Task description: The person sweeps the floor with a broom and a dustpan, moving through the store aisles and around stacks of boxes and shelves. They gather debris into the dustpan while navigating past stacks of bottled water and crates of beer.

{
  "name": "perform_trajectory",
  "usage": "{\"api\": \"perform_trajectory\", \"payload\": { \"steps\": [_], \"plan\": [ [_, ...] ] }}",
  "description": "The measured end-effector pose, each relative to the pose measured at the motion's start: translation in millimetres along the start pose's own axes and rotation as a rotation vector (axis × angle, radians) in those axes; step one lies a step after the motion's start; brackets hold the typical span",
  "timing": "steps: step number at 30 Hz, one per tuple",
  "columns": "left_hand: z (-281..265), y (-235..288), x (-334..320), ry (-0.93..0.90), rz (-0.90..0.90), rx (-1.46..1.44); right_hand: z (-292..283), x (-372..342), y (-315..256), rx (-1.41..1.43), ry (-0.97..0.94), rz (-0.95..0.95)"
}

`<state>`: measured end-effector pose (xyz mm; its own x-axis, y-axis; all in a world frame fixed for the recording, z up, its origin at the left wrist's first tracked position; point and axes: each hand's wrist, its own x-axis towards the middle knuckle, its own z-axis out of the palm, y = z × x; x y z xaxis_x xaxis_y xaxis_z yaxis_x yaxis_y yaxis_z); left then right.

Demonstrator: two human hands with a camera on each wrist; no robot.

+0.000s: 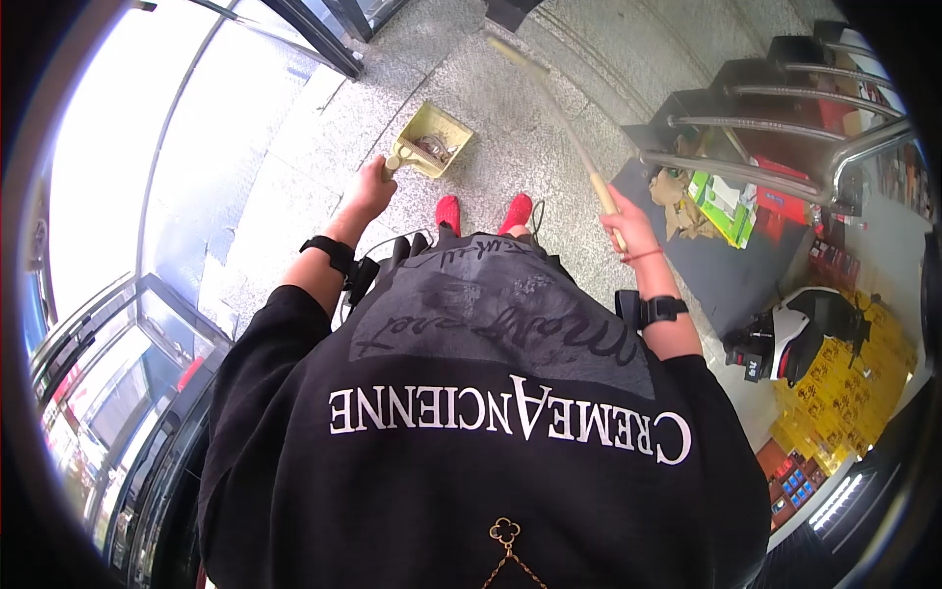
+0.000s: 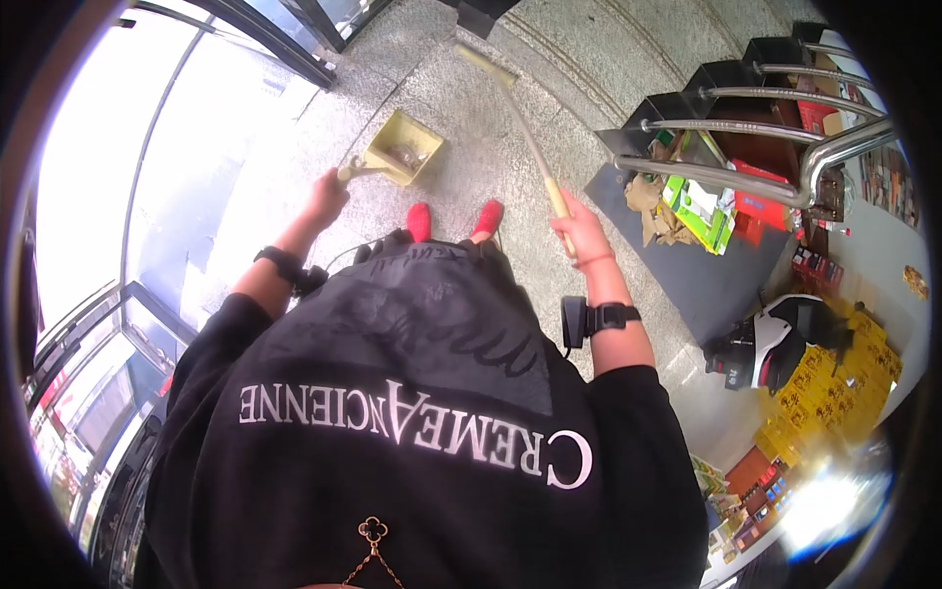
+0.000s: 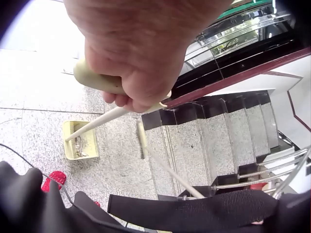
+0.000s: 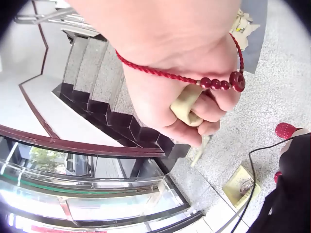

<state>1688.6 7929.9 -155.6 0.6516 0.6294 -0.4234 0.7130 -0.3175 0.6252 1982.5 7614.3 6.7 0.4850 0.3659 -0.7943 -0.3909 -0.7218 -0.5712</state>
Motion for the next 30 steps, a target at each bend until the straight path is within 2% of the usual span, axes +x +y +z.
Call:
{"api": "perform_trajectory", "payload": {
  "steps": [4,7,12,18,20,21,23,24,26,27,28,30],
  "plan": [
    [-4,-2,1,-0.020,-0.053,-0.006,5,-17,40,0.001,0.017,0.040],
    [-12,5,1,-0.036,-0.075,-0.015,1,-16,51,0.187,0.008,0.113],
    [-13,13,5,-0.059,-0.069,-0.058,-32,33,55,0.316,0.131,0.126],
    [-19,22,3,-0.057,-0.045,-0.027,-44,100,35,0.437,0.050,0.116],
    [-21,26,2,-0.095,-0.089,0.001,-30,106,32,0.349,-0.073,0.154],
    [-21,33,2,-0.074,-0.072,0.018,-21,104,36,0.375,-0.064,0.158],
    [-25,44,5,-0.099,-0.068,0.058,-6,95,46,0.026,-0.072,0.102],
    [-27,48,6,-0.109,-0.080,0.085,-4,87,47,0.048,-0.058,0.109],
    [-26,50,14,-0.131,-0.041,0.139,-5,76,45,-0.078,-0.147,0.104],
    [-27,53,18,-0.132,-0.052,0.170,-10,72,43,-0.040,-0.257,0.089],
    [-25,58,23,-0.133,-0.062,0.203,-19,65,42,-0.010,-0.237,0.084],
    [-27,60,35,-0.164,-0.064,0.231,-31,48,38,0.102,-0.323,0.185]
  ]
}}
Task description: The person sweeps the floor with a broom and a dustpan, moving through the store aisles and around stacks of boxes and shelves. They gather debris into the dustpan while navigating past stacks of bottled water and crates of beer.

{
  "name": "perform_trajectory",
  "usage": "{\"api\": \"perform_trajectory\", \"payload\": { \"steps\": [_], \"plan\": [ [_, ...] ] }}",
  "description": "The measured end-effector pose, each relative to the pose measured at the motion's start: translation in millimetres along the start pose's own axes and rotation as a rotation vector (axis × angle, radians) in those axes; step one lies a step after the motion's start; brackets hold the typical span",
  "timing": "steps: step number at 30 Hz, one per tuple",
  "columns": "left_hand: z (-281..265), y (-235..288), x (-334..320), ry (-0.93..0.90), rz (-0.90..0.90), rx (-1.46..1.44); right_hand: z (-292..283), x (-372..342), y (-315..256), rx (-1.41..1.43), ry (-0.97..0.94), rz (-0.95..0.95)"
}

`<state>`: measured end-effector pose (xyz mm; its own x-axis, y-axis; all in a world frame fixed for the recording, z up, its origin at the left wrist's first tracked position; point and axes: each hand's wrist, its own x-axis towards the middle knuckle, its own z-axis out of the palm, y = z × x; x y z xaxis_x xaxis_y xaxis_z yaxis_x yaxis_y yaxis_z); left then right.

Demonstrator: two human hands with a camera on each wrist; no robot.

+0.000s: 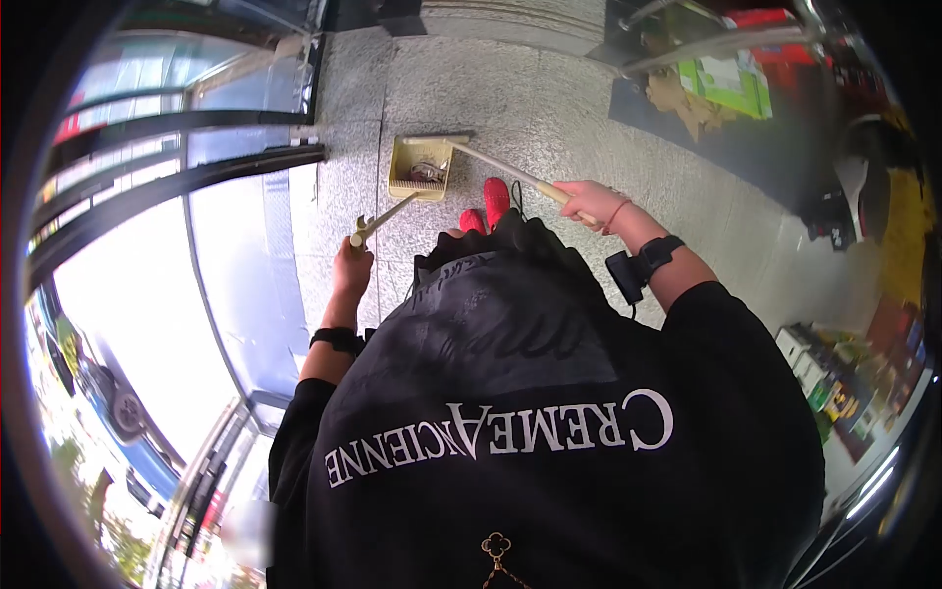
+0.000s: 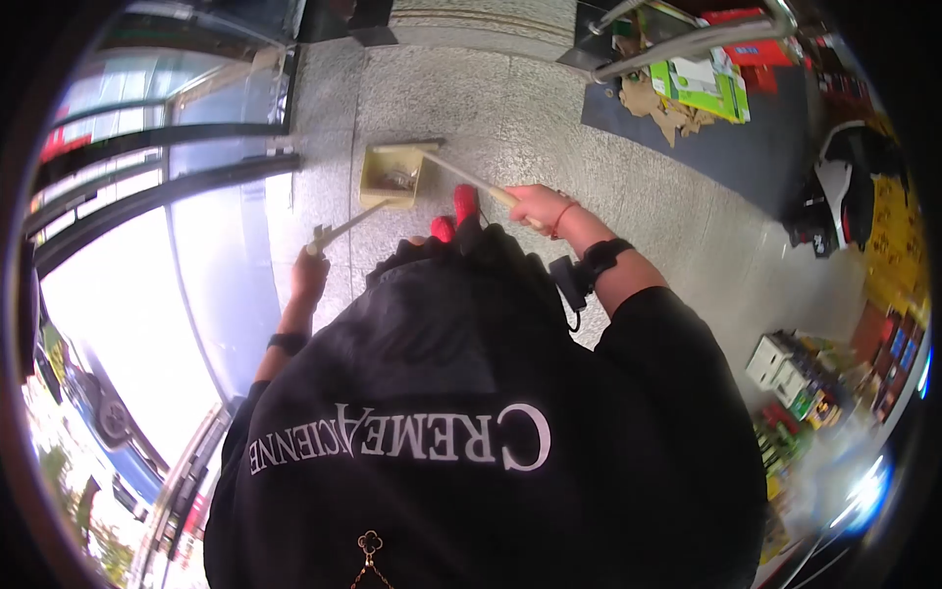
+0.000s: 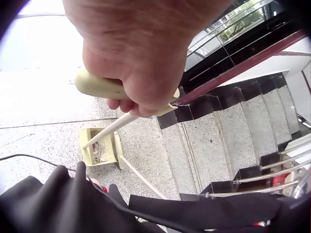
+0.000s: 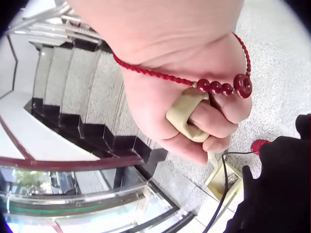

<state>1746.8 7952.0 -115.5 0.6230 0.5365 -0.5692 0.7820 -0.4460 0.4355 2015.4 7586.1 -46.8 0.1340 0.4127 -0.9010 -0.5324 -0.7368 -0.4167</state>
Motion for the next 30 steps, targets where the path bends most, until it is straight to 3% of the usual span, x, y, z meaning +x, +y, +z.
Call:
{"api": "perform_trajectory", "payload": {
  "steps": [3,6,12,14,18,20,21,24,28,29,30],
  "plan": [
    [-9,-2,12,-0.061,-0.036,-0.042,-4,-21,30,0.180,0.054,-0.013],
    [-21,4,20,-0.034,0.081,0.089,9,-56,52,0.350,0.124,-0.078],
    [-38,-30,65,-0.149,0.201,0.138,68,-86,129,0.475,0.491,-0.046],
    [-46,-41,80,-0.187,0.247,0.154,94,-71,159,0.439,0.714,-0.005],
    [-73,-40,87,-0.219,0.459,0.275,147,-50,171,0.720,0.814,-0.041],
    [-82,-46,89,-0.255,0.503,0.309,172,-27,178,1.210,0.953,-0.097],
    [-84,-50,92,-0.290,0.483,0.300,182,-14,186,1.288,0.928,-0.161],
    [-90,-48,93,-0.328,0.550,0.359,211,47,225,1.142,1.061,-0.274],
    [-91,-35,95,-0.419,0.727,0.487,270,50,205,1.241,0.998,-0.205],
    [-97,-14,74,-0.480,0.618,0.464,286,37,191,1.049,0.868,-0.058],
    [-93,-13,77,-0.494,0.641,0.482,302,26,181,0.857,0.730,0.082]
  ]
}}
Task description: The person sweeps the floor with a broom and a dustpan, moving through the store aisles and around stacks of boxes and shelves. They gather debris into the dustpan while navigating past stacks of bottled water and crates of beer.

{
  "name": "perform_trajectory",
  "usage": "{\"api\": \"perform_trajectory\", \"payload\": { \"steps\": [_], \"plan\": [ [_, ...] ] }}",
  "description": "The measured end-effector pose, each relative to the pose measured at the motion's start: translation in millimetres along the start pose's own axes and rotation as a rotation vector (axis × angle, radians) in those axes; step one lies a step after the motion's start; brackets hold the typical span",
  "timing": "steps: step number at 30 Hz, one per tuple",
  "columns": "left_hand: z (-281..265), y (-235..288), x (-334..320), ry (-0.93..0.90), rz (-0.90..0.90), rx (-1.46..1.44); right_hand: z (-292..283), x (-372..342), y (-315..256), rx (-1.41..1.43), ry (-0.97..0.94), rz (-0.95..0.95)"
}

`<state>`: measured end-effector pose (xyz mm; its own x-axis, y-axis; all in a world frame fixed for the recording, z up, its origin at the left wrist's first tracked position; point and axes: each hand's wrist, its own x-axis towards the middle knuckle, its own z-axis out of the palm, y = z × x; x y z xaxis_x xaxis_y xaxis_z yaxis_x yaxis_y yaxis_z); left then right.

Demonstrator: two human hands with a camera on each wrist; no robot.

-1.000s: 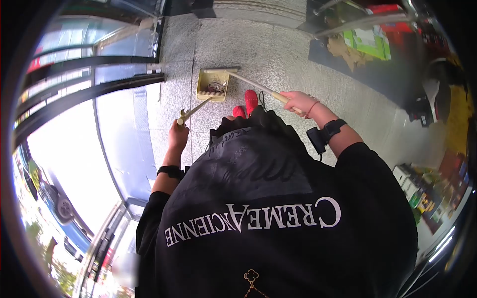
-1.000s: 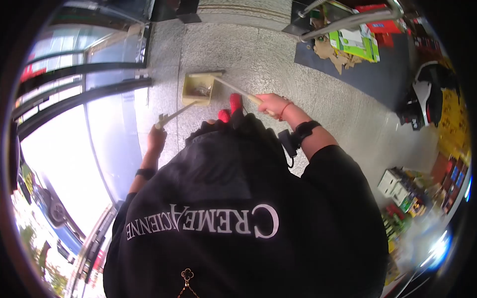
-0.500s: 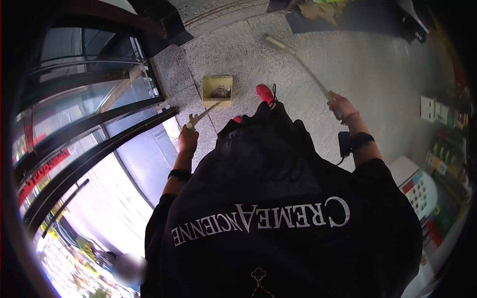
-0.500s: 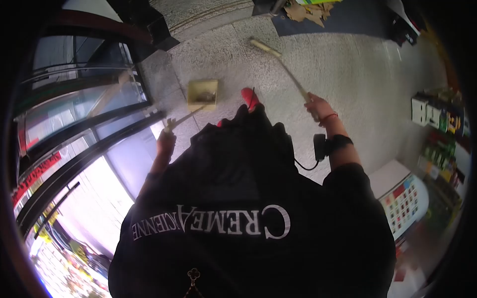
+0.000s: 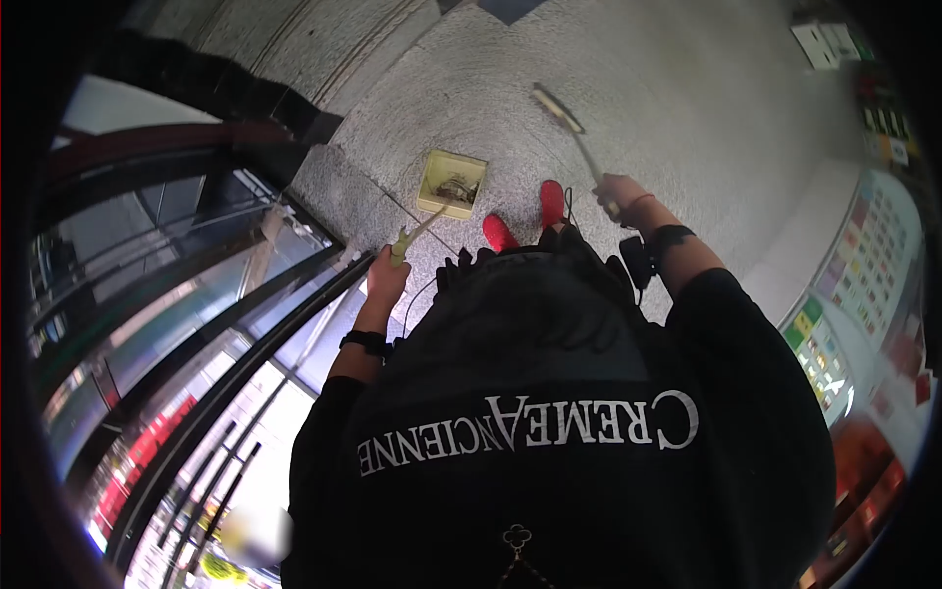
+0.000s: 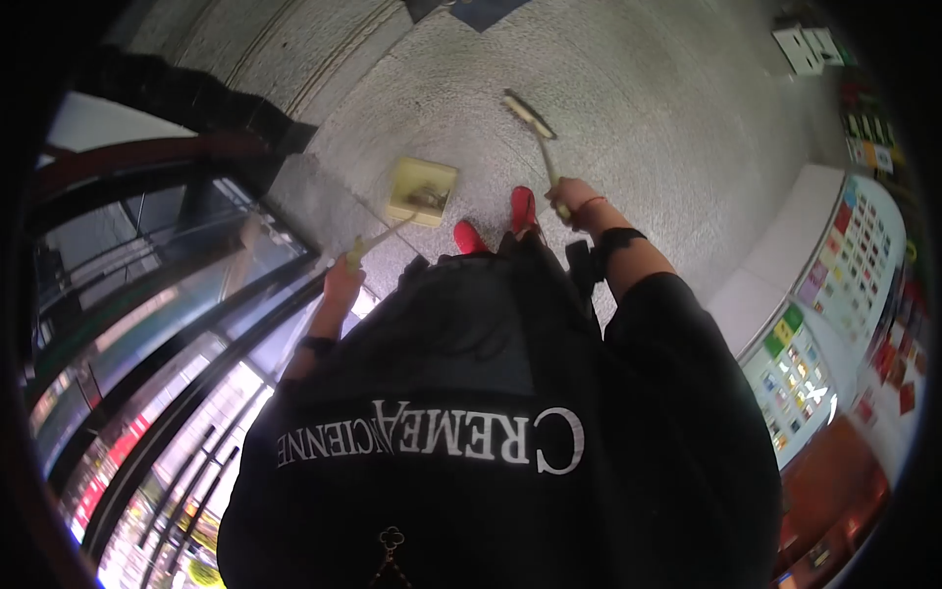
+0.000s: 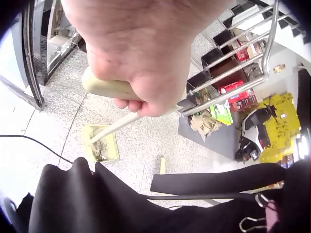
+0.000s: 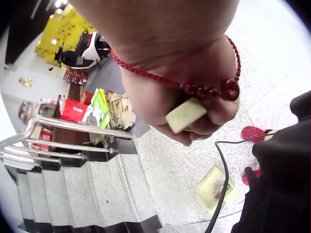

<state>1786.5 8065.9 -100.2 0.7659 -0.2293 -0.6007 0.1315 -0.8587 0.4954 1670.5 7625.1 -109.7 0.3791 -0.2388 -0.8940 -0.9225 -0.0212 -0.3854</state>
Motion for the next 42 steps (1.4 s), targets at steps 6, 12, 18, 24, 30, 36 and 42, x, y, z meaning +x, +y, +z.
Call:
{"api": "perform_trajectory", "payload": {
  "steps": [6,12,18,24,30,36,42],
  "plan": [
    [25,16,21,-0.046,0.149,0.072,5,-61,36,0.111,-0.157,-0.094],
    [38,47,35,-0.090,0.322,0.211,-9,-102,79,0.447,-0.222,-0.063],
    [53,65,40,-0.053,0.347,0.272,-32,-179,170,0.798,-0.035,0.006],
    [92,104,8,-0.112,0.422,0.326,-38,-235,309,1.184,0.120,0.040],
    [154,146,-52,-0.121,0.509,0.420,-21,-267,456,1.469,0.444,0.134],
    [212,164,-78,-0.215,0.553,0.404,-4,-252,563,1.867,0.479,0.177],
    [253,185,-103,-0.272,0.628,0.504,15,-251,594,2.084,0.331,-0.005]
  ]
}}
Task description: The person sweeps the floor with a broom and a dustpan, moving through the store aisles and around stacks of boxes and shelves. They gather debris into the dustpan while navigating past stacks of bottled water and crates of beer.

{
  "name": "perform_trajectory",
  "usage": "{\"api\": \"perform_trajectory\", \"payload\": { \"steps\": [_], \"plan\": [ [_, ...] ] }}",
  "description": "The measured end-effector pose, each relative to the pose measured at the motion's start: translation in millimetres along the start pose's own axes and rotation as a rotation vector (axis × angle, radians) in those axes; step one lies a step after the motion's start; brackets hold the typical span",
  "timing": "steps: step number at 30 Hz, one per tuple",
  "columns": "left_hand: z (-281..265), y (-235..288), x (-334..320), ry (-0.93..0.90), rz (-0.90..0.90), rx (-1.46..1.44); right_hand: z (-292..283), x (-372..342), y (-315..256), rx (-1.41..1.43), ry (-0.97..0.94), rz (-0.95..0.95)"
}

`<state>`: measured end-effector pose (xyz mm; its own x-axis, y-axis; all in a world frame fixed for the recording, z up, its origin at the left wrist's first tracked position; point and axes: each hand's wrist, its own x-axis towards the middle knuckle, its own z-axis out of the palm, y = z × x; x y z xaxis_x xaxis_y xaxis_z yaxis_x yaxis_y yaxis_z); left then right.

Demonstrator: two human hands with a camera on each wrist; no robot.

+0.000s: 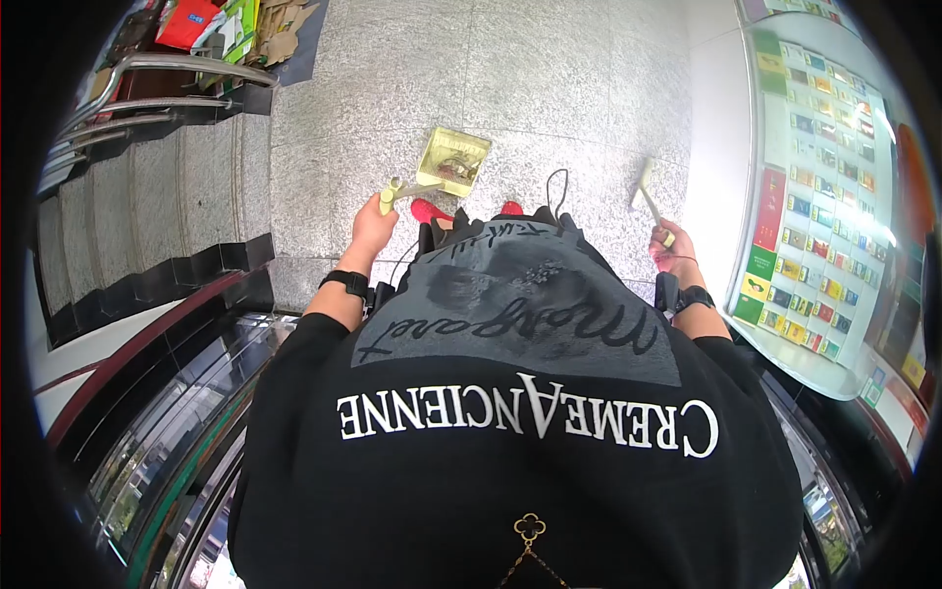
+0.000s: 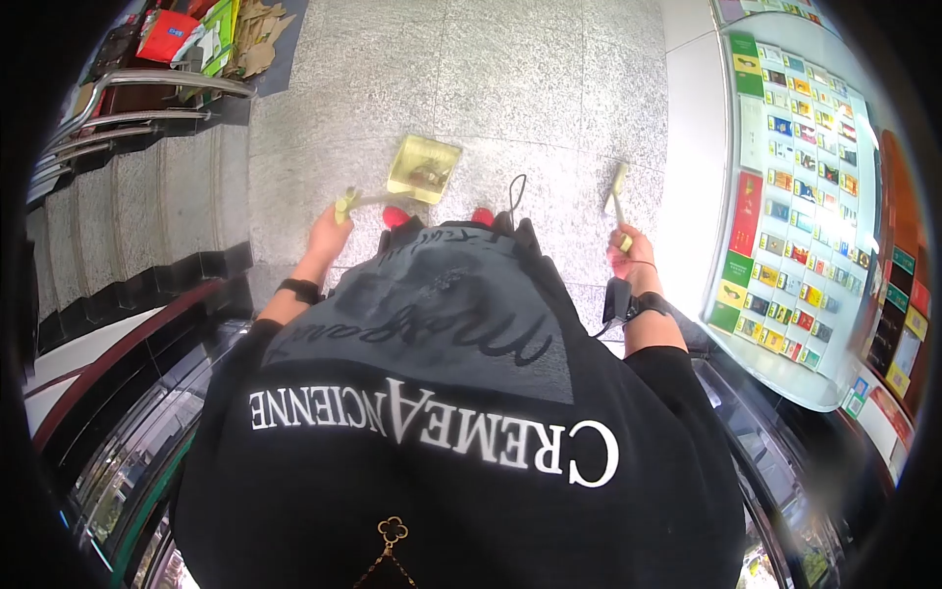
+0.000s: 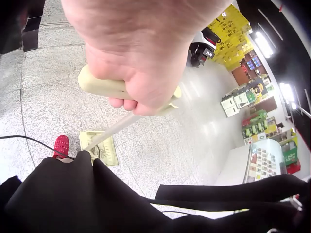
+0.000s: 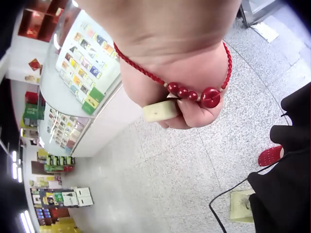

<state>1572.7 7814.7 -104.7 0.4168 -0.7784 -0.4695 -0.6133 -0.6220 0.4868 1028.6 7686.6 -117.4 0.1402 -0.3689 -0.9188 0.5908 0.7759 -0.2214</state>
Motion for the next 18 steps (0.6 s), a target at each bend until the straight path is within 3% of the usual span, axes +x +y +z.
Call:
{"api": "perform_trajectory", "payload": {
  "steps": [2,4,8,10,16,18],
  "plan": [
    [9,8,8,0.004,0.012,-0.010,25,-16,15,-0.269,0.184,0.021],
    [19,17,18,0.014,0.012,-0.024,48,-37,21,-0.585,0.076,0.011],
    [30,41,32,0.017,-0.027,-0.047,83,-40,14,-0.773,-0.019,0.082],
    [20,59,41,-0.011,0.038,0.030,108,-31,15,-0.851,-0.077,0.104],
    [10,92,67,-0.010,0.039,-0.002,146,-29,2,-1.001,-0.207,0.007],
    [9,96,80,0.015,0.047,0.034,149,-38,-12,-1.040,-0.174,0.006]
  ]
}}
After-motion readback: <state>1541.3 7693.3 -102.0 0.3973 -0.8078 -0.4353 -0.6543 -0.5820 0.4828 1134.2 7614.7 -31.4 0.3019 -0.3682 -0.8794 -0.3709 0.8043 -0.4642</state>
